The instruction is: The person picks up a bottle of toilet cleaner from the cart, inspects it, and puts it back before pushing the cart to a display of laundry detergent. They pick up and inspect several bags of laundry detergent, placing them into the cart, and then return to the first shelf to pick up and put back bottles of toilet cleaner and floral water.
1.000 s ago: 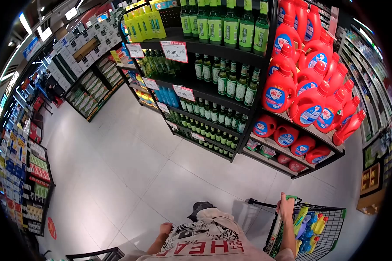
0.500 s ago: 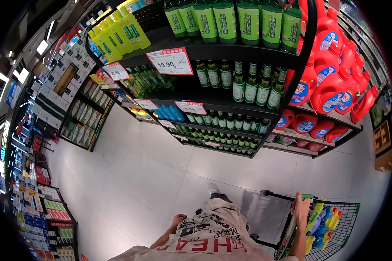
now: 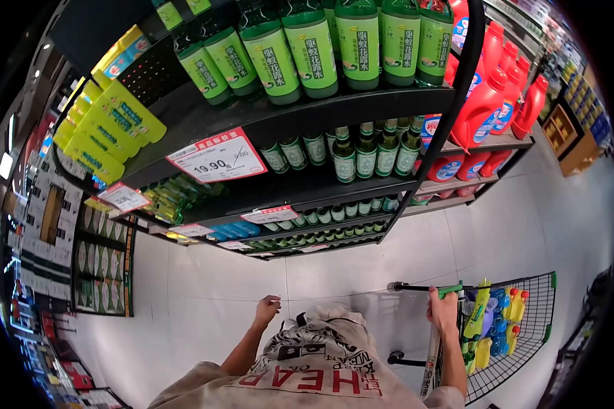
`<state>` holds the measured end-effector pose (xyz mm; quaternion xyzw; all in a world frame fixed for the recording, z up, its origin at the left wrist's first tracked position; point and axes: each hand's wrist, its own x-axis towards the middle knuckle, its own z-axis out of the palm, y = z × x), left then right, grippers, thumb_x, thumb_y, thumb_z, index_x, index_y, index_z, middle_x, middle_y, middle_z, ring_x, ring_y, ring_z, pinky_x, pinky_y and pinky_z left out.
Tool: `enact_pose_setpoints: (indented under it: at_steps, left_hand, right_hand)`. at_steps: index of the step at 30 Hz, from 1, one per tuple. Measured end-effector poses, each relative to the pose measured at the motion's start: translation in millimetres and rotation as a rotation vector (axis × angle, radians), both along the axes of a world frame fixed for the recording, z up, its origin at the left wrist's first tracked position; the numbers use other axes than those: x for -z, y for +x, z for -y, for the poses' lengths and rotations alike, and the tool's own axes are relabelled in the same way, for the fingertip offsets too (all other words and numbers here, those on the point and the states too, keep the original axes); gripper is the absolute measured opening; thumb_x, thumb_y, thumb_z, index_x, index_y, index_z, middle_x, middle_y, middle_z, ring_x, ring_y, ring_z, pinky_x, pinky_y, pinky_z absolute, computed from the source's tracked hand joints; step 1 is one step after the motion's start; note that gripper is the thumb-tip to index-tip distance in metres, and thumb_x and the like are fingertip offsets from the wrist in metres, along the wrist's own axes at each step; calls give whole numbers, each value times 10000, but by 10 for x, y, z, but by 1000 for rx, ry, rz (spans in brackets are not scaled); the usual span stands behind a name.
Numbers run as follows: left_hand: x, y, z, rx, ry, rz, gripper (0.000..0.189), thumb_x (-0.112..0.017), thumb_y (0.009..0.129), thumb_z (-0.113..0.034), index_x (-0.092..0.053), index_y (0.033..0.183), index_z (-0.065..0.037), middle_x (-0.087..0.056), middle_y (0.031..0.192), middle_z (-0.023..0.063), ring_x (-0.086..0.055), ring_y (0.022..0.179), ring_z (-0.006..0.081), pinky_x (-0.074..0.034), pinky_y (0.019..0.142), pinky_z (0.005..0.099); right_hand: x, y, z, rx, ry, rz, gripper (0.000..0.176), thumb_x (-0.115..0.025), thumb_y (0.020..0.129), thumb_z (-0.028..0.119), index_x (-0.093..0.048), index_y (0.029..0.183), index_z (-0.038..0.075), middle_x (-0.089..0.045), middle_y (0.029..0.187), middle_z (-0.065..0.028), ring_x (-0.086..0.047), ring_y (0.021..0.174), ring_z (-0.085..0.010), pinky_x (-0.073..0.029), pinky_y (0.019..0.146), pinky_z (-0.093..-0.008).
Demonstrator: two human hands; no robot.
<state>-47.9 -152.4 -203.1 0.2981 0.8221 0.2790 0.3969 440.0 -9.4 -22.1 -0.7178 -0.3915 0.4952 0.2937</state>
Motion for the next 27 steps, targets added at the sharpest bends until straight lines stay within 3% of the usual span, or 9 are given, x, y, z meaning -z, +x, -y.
enact_pose_setpoints:
  at_steps: [7, 11, 15, 18, 21, 23, 27]
  left_hand:
    - [-705, -131, -1003, 296, 156, 135, 215, -618, 847, -117, -641, 1055, -66, -664, 741, 64, -614, 614, 120, -491, 562, 263]
    - [-1001, -28, -1406, 615, 308, 320, 204, -628, 870, -80, -627, 1073, -60, -635, 757, 36, -591, 667, 92, -489, 618, 240]
    - [-1531, 330, -1702, 921, 252, 458, 202, -636, 886, -97, -626, 1083, -50, -610, 833, 20, -583, 747, 92, -484, 656, 227]
    - [-1552, 561, -1866, 1135, 387, 437, 240, -661, 878, -132, -623, 1103, -54, -628, 978, 50, -600, 884, 113, -490, 688, 238]
    - [-1646, 771, -1956, 1291, 296, 461, 302, -677, 868, -165, -604, 1140, -55, -636, 1088, 80, -614, 992, 162, -502, 786, 279]
    - [-1614, 832, -1972, 1444, 218, 422, 407, -714, 833, -137, -571, 1206, -54, -626, 1146, 91, -598, 1063, 176, -497, 854, 311]
    - [-1651, 674, -1988, 1440, -161, 839, 523, -672, 749, 57, -530, 1248, -13, -593, 1183, 108, -596, 1056, 186, -481, 890, 296]
  right_hand:
    - [-62, -929, 214, 9, -34, 20, 455, -600, 893, 248, -497, 534, -12, -511, 455, -66, -555, 380, -185, -435, 370, -313]
    - [-176, -1495, 350, -25, -44, 63, 484, -623, 861, 285, -523, 495, -15, -526, 430, -85, -554, 381, -180, -472, 424, -325]
    - [-374, -2058, 457, -71, -37, 67, 403, -655, 767, 306, -591, 561, -34, -569, 475, -122, -601, 445, -226, -529, 524, -358]
    - [56, -2502, 558, -90, 97, 200, 255, -634, 736, 208, -609, 641, -26, -598, 539, -160, -628, 516, -283, -525, 557, -392]
    - [-84, -2887, 598, -138, 125, 153, 290, -605, 709, 199, -614, 650, -84, -621, 615, -242, -655, 641, -386, -549, 664, -443]
    - [70, -3191, 621, -100, 154, 206, 274, -601, 696, 179, -616, 653, -92, -625, 655, -270, -651, 657, -416, -547, 663, -460]
    - [36, -3696, 699, -28, 343, 335, 257, -604, 686, 170, -623, 656, -85, -626, 676, -283, -647, 658, -434, -548, 648, -470]
